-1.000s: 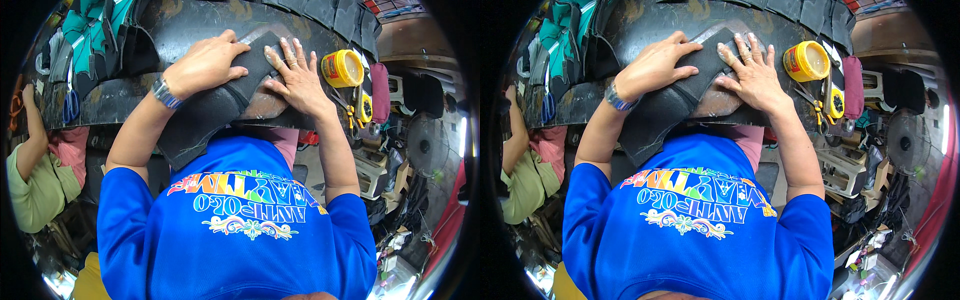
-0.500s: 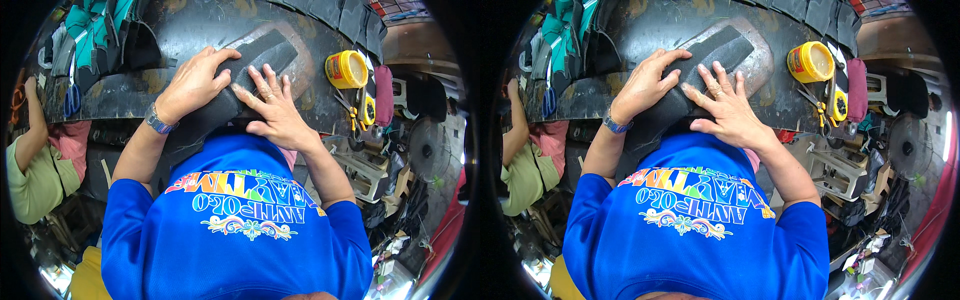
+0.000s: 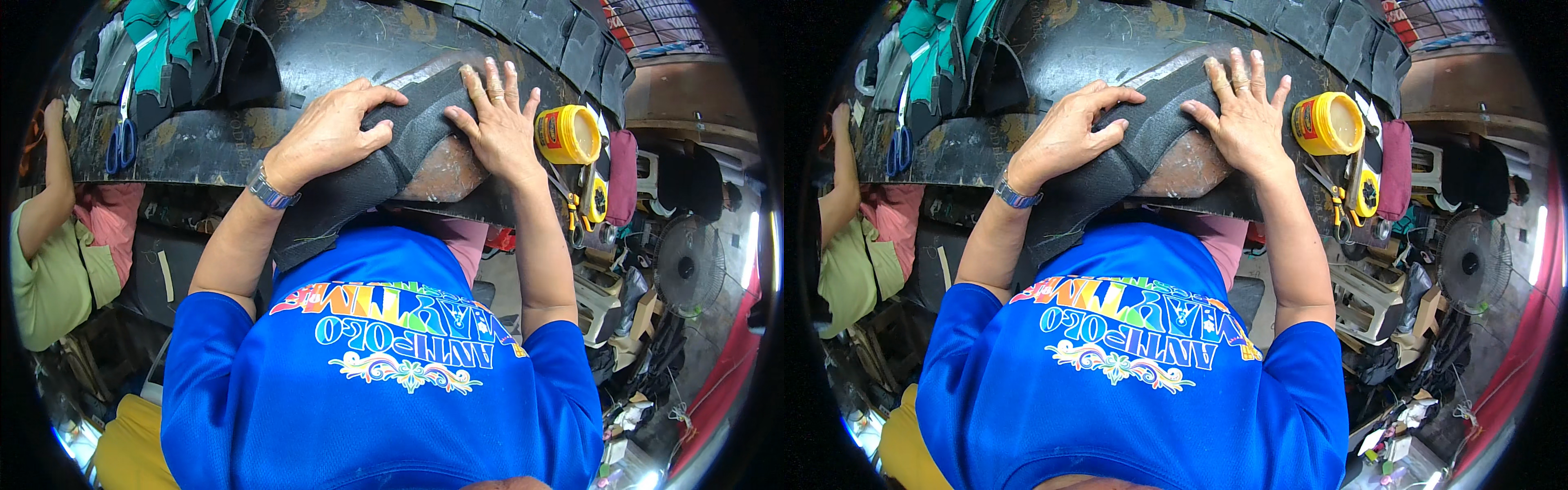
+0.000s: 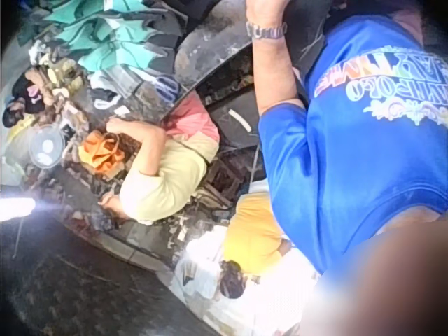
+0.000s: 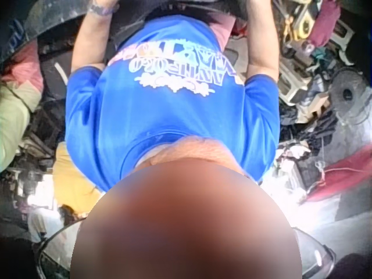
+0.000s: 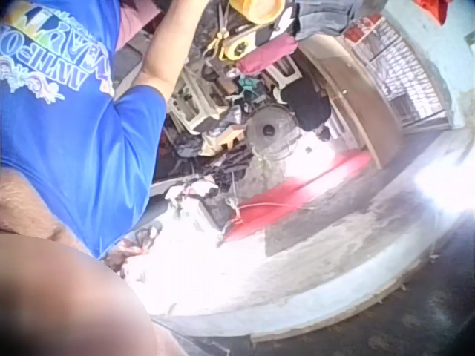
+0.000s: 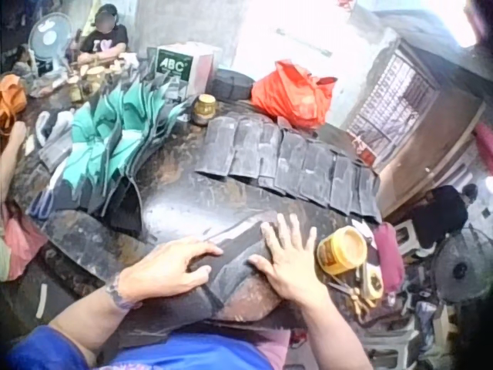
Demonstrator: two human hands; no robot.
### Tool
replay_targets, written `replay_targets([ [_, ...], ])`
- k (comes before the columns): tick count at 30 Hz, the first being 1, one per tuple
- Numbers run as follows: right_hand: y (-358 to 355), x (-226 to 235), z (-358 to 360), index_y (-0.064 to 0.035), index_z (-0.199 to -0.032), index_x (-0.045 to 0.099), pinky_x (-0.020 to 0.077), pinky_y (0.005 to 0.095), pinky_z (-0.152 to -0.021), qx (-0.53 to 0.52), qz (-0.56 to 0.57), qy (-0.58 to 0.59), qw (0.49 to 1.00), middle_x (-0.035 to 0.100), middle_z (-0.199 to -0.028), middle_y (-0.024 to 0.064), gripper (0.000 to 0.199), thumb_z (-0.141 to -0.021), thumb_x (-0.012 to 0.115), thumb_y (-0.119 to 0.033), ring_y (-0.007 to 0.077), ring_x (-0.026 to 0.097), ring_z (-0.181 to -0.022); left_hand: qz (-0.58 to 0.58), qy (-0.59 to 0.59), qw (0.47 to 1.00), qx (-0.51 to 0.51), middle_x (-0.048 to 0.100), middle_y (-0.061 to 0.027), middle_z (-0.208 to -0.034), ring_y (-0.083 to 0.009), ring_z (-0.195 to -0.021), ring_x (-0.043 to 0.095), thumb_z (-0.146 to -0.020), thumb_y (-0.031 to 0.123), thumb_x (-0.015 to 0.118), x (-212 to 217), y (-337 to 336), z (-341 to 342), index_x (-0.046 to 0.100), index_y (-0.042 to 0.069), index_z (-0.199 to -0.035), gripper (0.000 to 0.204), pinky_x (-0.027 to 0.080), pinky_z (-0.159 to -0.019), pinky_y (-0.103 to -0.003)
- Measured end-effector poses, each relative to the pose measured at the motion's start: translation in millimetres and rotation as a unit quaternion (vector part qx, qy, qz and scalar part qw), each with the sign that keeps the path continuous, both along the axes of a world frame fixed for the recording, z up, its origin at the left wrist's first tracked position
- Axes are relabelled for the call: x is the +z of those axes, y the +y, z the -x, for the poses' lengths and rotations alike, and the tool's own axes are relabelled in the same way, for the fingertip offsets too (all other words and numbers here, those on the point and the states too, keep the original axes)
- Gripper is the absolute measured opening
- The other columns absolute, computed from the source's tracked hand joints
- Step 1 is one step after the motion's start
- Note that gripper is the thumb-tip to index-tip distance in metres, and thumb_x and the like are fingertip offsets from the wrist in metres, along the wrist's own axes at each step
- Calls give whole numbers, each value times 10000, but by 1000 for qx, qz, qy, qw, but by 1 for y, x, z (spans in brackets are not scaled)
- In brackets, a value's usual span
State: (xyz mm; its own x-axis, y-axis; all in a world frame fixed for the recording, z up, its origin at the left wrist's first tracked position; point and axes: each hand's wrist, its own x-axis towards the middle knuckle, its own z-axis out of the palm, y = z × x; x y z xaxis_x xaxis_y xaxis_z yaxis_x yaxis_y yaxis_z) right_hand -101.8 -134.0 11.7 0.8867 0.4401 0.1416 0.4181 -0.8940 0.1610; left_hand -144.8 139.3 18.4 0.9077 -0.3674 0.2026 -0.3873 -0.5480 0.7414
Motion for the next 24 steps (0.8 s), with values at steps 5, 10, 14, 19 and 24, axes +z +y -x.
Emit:
replay_targets([
  [5, -3, 2, -11, -227, -1545, 373, 12, 685, -1163, 28, 21, -8, 999, 249, -1634, 139, 784, -938, 373, -724, 345, 86, -1539, 14, -6, 1000, -1, 614, -127, -978, -268, -837, 604, -853, 142, 629, -1, -1, -1, 666, 105, -1218, 369, 496, -780, -356],
  [10, 1, 9, -4, -297, -1556, 343, 5, 682, -1166, 70, 24, 42, 996, 217, -1647, 125, 749, -937, 387, -718, 343, 61, -1542, 22, -10, 1000, 2, 610, -133, -960, -277, -833, 606, -846, 143, 628, -4, 0, -1, 668, 101, -1211, 369, 498, -781, -359],
  [14, 11, 10, 10, -341, -1559, 324, -5, 681, -1167, 97, 1, 72, 993, 194, -1654, 123, 737, -929, 407, -715, 348, 42, -1543, 22, -22, 1000, 2, 611, -140, -955, -286, -837, 609, -843, 141, 624, -5, -1, -2, 667, 96, -1209, 371, 499, -780, -365],
  [19, 9, 13, 14, -406, -1532, 358, -15, 670, -1170, 119, -36, 121, 985, 176, -1657, 132, 647, -949, 418, -680, 368, 25, -1540, 5, -20, 1000, -4, 612, -147, -960, -300, -848, 612, -847, 141, 621, -4, -1, -3, 663, 90, -1213, 372, 499, -789, -380],
  [24, 1, 7, -4, -457, -1501, 391, -19, 679, -1164, 62, -66, 122, 988, 144, -1663, 145, 535, -994, 380, -627, 377, 2, -1539, 2, -21, 1000, 3, 603, -144, -952, -299, -852, 610, -851, 151, 621, -2, -1, -1, 665, 91, -1213, 370, 496, -794, -380],
])
